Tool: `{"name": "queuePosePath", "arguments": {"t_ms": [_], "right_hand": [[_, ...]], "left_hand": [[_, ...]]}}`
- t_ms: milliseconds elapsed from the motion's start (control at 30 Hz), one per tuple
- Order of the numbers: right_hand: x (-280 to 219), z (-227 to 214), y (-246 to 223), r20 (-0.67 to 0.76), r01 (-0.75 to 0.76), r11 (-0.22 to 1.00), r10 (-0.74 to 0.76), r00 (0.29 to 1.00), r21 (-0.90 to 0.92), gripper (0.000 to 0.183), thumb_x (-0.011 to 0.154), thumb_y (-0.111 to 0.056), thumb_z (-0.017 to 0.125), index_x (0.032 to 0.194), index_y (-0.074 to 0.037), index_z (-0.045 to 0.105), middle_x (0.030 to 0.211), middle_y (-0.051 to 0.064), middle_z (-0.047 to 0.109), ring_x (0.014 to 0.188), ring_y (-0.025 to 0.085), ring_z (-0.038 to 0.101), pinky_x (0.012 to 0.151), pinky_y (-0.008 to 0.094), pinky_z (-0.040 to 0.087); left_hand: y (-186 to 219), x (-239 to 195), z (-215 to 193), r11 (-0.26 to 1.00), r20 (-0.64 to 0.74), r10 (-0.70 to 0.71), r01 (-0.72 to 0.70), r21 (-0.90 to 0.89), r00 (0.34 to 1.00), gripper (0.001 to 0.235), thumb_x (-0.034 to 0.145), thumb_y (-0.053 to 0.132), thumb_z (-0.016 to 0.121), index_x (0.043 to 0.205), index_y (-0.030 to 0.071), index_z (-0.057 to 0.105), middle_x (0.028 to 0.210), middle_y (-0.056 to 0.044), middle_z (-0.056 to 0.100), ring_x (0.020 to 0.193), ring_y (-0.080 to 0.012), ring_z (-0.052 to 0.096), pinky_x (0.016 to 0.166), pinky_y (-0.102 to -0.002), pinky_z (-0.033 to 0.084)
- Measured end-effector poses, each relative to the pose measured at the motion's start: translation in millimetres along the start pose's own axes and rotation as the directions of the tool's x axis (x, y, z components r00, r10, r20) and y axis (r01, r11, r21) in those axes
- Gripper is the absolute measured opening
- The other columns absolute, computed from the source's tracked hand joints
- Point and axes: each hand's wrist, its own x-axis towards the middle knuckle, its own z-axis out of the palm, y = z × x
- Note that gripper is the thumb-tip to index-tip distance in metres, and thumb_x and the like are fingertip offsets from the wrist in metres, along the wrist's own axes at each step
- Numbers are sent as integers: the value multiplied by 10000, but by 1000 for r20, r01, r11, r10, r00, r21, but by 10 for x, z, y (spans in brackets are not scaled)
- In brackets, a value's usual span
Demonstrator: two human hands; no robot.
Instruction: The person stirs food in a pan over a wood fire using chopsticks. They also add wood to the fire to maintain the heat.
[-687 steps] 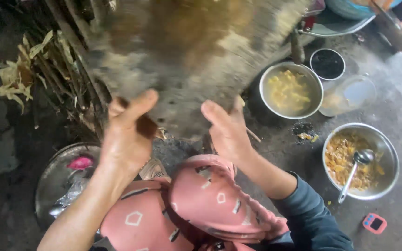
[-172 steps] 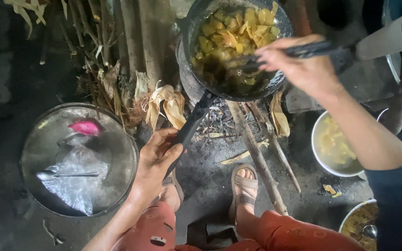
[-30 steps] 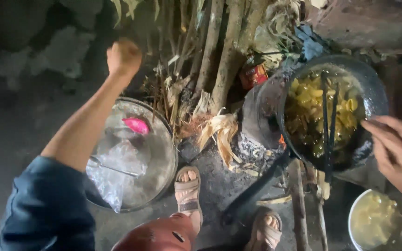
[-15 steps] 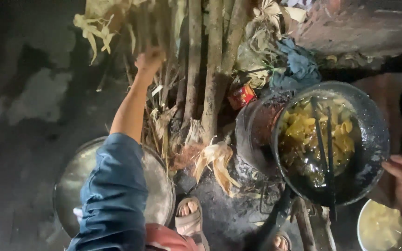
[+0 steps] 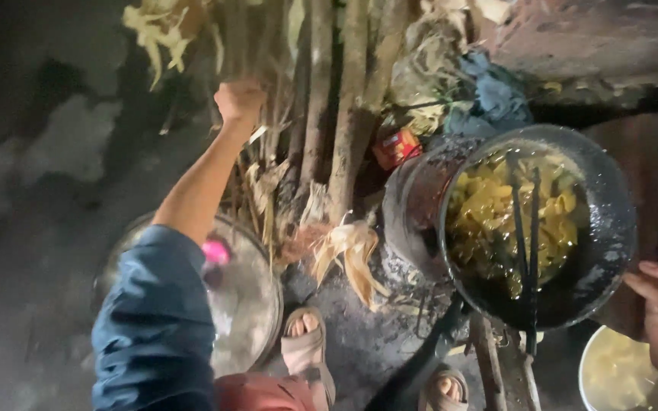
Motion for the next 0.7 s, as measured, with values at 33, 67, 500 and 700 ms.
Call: {"name": "queuePosePath", "arguments": {"t_ms": [33, 67, 500, 700], "right_hand": [[-21, 55, 30, -23, -41, 998, 42, 999, 40, 404, 997, 122, 417, 1336, 63, 629, 1545, 242, 542, 1259, 292, 580, 1132, 368, 451], [-63, 105, 54, -47, -83, 993, 87, 995, 79, 346, 1052, 107, 404, 1303, 117, 641, 1536, 290, 556, 1134, 297, 602, 1042, 348, 466], [-1196, -544, -305, -271, 218, 961, -168, 948, 169, 380, 1256, -144, 249, 1325, 105, 529, 1460, 291, 429, 1480, 425, 424, 1351, 562, 303], [-1657, -679, -907, -251, 117, 952, -44, 967, 281, 528, 1083, -6, 436, 1587, 135, 365, 1686, 328, 261, 1148, 454, 565, 956, 444, 442]], "left_hand": [[7, -174, -245, 999, 38, 23, -22, -31, 999, 169, 759, 128, 548, 603, 184, 582, 730, 40, 486, 769, -111, 495, 577, -356, 431], [32, -359, -473, 997, 77, 52, -47, -65, 996, 308, 805, 54, 528, 719, 186, 793, 828, 26, 764, 819, -157, 729, 648, -317, 579], [798, -3224, -2990, 443, -23, 854, -750, -491, 520, 360, 1077, -304, 541, 1201, 32, 513, 1117, -131, 626, 1007, -229, 674, 806, -338, 582], [1281, -4944, -3187, 354, 299, 902, -930, -103, 310, 181, 962, 43, 802, 1052, 73, 647, 925, -34, 713, 746, -129, 657, 709, -263, 514]]}}
